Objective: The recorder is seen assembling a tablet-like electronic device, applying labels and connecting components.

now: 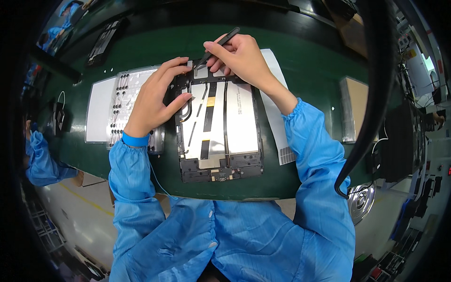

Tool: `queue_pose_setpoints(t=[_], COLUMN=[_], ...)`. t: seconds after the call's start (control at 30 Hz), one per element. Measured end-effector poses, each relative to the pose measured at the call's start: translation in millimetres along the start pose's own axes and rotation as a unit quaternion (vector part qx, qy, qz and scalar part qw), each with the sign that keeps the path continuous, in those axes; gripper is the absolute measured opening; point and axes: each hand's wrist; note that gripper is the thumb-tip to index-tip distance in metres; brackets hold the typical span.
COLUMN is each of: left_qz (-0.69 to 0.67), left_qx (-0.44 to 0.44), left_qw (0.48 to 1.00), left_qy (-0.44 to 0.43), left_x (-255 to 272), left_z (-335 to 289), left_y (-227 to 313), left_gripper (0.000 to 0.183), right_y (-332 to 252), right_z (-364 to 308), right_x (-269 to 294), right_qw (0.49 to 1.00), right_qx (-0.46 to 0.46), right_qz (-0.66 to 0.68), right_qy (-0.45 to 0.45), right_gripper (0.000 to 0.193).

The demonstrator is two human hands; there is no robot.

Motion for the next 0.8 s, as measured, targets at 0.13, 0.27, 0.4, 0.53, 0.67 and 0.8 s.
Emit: queue_pose_setpoints(t=[0.13, 0.27, 0.4, 0.53, 0.67, 0.8], left_qz=[0.067, 0.123, 0.097, 0.189, 0.061, 0.098], left_qx=[-0.018, -0.062, -0.075, -0.118, -0.165, -0.283], left_qw=[0.998, 0.990, 0.992, 0.974, 0.982, 0.908], left_qy=[0.002, 0.018, -0.040, -0.031, -0.073, -0.293], left_x=[-1, 0, -3, 6, 0, -51], left_z=[-1, 2, 9, 15, 42, 85], left_y=[4, 13, 10, 13, 55, 102], left_gripper=[0.035, 0.029, 0.033, 0.028, 0.032, 0.034], right_y=[0, -3, -24, -19, 21, 47], right_z=[-4, -13, -31, -83, -151, -214], right_x=[0, -4, 23, 73, 81, 78], right_qw=[1.000, 0.994, 0.981, 0.986, 0.998, 0.992], right_qx=[-0.002, 0.070, 0.174, 0.133, 0.031, -0.066], right_qz=[-0.020, -0.024, -0.031, -0.031, 0.025, 0.090], right_qy=[-0.007, 0.074, 0.086, 0.095, 0.050, 0.060], right_gripper=[0.030, 0.026, 0.024, 0.029, 0.019, 0.014])
Point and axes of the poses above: each hand's wrist, its own z-axis towards the middle knuckle, its own x-axis out of the back of the hand, y = z × x, and after that the axes turned 11 degrees about -y, right-handed
